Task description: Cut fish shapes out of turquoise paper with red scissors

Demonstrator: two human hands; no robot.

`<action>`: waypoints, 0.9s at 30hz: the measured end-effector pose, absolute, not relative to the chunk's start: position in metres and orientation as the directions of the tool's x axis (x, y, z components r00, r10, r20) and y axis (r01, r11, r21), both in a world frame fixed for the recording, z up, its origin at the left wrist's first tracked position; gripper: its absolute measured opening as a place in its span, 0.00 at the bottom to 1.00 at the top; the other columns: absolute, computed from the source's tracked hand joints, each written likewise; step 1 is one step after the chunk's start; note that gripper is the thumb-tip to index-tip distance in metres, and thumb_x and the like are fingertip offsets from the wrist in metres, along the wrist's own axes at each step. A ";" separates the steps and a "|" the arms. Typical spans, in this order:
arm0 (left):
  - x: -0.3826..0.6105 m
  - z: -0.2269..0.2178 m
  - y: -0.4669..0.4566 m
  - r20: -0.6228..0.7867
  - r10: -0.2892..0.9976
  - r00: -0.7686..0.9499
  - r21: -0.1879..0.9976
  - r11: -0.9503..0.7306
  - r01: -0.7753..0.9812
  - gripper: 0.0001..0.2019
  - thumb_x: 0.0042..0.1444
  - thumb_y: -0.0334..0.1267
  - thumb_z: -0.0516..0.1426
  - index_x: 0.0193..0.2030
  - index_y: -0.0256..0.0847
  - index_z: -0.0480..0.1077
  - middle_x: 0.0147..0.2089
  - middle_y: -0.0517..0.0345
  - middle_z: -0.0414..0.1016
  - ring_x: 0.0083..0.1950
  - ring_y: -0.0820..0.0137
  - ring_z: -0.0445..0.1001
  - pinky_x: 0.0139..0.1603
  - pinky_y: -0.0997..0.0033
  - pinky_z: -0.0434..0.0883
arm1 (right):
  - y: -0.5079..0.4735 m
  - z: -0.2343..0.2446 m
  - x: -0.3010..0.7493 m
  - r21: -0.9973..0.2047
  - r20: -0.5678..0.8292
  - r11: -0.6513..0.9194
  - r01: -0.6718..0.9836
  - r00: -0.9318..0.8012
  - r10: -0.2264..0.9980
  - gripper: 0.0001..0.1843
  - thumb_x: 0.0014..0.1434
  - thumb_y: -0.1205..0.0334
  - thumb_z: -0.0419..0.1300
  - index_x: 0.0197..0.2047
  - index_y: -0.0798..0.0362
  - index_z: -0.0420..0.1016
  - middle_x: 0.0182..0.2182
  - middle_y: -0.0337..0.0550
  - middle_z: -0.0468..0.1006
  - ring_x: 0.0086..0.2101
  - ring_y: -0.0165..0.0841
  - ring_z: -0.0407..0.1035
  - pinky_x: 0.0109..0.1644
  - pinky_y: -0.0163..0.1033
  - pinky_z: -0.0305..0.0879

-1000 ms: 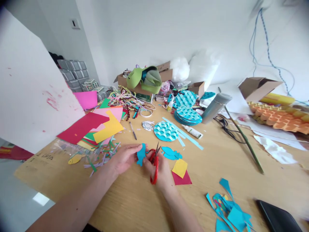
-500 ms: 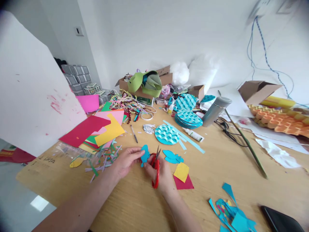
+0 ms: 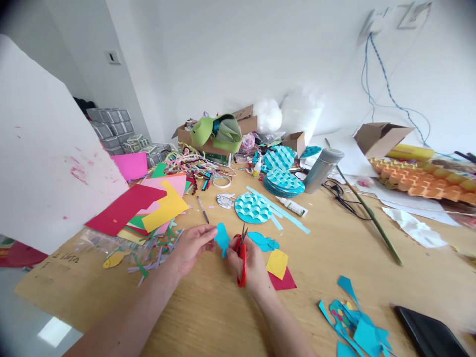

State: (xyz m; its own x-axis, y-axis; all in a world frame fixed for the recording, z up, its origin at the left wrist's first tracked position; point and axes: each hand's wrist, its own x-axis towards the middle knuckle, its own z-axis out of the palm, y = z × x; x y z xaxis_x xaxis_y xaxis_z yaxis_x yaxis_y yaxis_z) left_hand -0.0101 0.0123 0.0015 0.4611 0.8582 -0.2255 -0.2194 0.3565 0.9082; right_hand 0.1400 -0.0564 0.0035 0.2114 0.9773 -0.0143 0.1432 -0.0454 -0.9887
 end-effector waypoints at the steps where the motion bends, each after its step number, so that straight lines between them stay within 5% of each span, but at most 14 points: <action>1: -0.010 0.001 0.013 -0.227 0.866 0.445 0.913 0.349 -0.213 0.21 0.39 0.46 0.68 0.38 0.33 0.76 0.32 0.55 0.76 0.31 0.75 0.69 0.34 0.74 0.65 | -0.056 0.004 0.139 -0.988 -0.015 -0.046 0.149 0.202 0.979 0.13 0.46 0.56 0.67 0.30 0.52 0.68 0.24 0.38 0.74 0.26 0.34 0.67 0.31 0.37 0.64; 5: -0.010 -0.003 0.015 -0.202 0.882 0.426 0.935 0.303 -0.183 0.19 0.35 0.39 0.69 0.35 0.33 0.74 0.28 0.57 0.74 0.29 0.74 0.69 0.32 0.74 0.64 | -0.054 0.003 0.141 -0.985 0.020 -0.026 0.171 0.261 0.965 0.12 0.48 0.56 0.65 0.29 0.52 0.67 0.23 0.35 0.69 0.25 0.31 0.63 0.30 0.35 0.61; 10: -0.009 -0.002 0.011 -0.206 0.874 0.441 0.948 0.289 -0.130 0.26 0.36 0.34 0.67 0.46 0.33 0.71 0.31 0.56 0.77 0.31 0.73 0.71 0.31 0.73 0.65 | -0.052 -0.001 0.151 -0.984 0.067 0.000 0.176 0.376 0.924 0.13 0.52 0.51 0.63 0.29 0.52 0.67 0.22 0.34 0.67 0.25 0.31 0.62 0.30 0.34 0.60; 27: -0.015 -0.002 0.018 -0.144 0.920 0.365 0.983 0.174 -0.052 0.22 0.44 0.35 0.61 0.48 0.32 0.71 0.25 0.62 0.72 0.26 0.74 0.69 0.29 0.74 0.66 | -0.052 -0.006 0.149 -0.988 0.112 0.045 0.149 0.482 0.869 0.15 0.51 0.51 0.66 0.28 0.52 0.69 0.23 0.38 0.73 0.26 0.33 0.66 0.31 0.36 0.61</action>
